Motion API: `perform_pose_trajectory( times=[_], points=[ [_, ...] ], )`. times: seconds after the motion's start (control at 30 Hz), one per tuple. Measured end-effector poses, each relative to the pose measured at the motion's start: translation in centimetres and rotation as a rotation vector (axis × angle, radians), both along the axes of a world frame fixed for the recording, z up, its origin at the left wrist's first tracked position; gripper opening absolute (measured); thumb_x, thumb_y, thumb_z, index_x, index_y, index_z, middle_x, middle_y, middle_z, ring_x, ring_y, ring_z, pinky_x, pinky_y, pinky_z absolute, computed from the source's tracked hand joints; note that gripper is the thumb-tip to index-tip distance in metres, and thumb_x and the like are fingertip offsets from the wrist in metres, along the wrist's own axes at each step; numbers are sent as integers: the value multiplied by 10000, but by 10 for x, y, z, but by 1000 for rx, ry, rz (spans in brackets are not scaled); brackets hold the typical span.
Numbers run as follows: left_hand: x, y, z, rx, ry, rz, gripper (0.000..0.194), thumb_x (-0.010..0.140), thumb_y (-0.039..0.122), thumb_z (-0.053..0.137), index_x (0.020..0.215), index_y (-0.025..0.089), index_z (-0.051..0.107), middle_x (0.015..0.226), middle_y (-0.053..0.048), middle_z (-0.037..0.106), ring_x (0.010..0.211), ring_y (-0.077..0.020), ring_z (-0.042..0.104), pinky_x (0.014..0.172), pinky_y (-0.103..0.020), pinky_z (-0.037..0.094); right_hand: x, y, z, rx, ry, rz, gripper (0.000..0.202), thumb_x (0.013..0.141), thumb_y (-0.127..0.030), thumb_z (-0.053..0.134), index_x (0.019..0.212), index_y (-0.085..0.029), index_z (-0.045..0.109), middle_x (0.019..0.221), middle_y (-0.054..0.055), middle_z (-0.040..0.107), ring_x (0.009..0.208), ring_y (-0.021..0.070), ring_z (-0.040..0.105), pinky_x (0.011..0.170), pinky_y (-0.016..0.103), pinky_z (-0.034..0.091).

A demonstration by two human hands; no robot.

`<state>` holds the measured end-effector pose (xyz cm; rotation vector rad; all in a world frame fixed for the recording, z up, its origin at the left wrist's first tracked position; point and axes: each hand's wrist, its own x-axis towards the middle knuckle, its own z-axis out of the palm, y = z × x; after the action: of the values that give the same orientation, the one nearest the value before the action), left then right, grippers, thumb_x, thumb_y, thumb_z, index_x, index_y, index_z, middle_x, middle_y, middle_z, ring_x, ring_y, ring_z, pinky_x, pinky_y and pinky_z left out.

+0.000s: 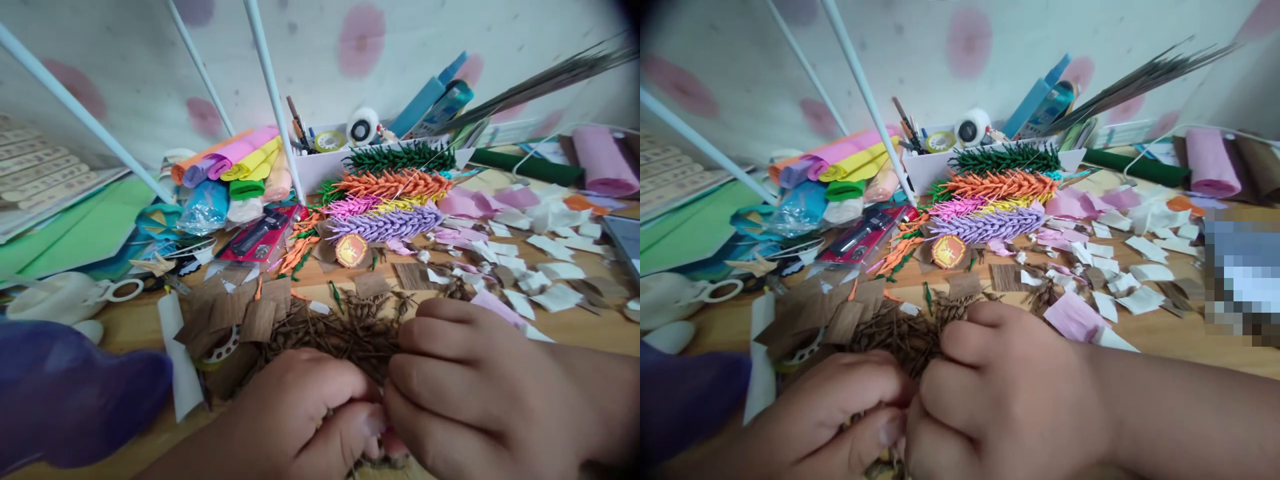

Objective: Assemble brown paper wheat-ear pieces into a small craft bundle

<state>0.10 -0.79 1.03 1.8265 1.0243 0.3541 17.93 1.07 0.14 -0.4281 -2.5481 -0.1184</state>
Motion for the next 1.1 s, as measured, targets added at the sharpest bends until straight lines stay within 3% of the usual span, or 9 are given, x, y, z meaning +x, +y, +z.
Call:
perform_pose_trajectory(
  times=[0.23,0.33,0.47,0.6,0.77,0.87,0.97,1.1],
  points=[
    [-1,3,-6,-457,-129,68,208,750,279,417,656,176,572,593,29,593,560,-77,537,546,-174,426,0,4,5,-43,-19,-26,255,790,-203,403,571,-187,531,459,-5,458,464,104,397,469,269,299],
    [-1,3,-8,-511,-185,98,167,737,273,430,662,174,541,586,35,569,546,-67,514,550,-176,421,-1,5,7,-145,-59,-1,268,797,-203,396,554,-174,505,496,4,482,484,99,406,490,258,318],
    [0,1,-8,-482,-186,145,132,724,282,443,674,174,499,566,44,527,518,-57,477,518,-166,407,-1,4,9,-453,-103,39,212,809,-212,387,648,-159,514,580,14,516,551,89,451,533,220,354],
    [-1,1,-6,-193,-22,130,95,687,244,497,628,172,476,557,53,494,506,-54,445,465,-143,374,-3,1,6,-768,-41,30,214,817,-197,378,640,-150,488,612,-1,508,581,61,459,552,167,364],
    [-4,-2,-13,471,159,74,73,677,145,474,609,171,485,555,44,511,516,-74,450,478,-174,363,-9,-1,-4,-1104,28,-82,254,815,-273,395,614,-138,472,563,-35,432,537,39,398,488,128,331],
    [-5,-4,-17,796,252,23,152,684,98,423,560,169,477,538,31,507,535,-98,449,548,-230,368,-12,0,-8,-1215,-8,-110,265,792,-308,433,597,-132,472,524,-51,368,506,36,342,449,123,298],
    [-4,-3,-17,849,298,1,176,690,99,413,539,172,466,528,31,494,534,-104,439,561,-243,355,-13,-1,-9,-1188,-20,-110,264,799,-299,416,614,-130,499,523,-46,398,507,38,357,454,123,302],
    [-4,1,-9,677,299,-37,114,663,231,531,574,181,480,573,31,512,569,-109,450,544,-224,347,-11,-4,-7,-946,17,-80,250,820,-257,386,656,-132,529,622,2,526,593,58,465,539,147,350]
  ],
)
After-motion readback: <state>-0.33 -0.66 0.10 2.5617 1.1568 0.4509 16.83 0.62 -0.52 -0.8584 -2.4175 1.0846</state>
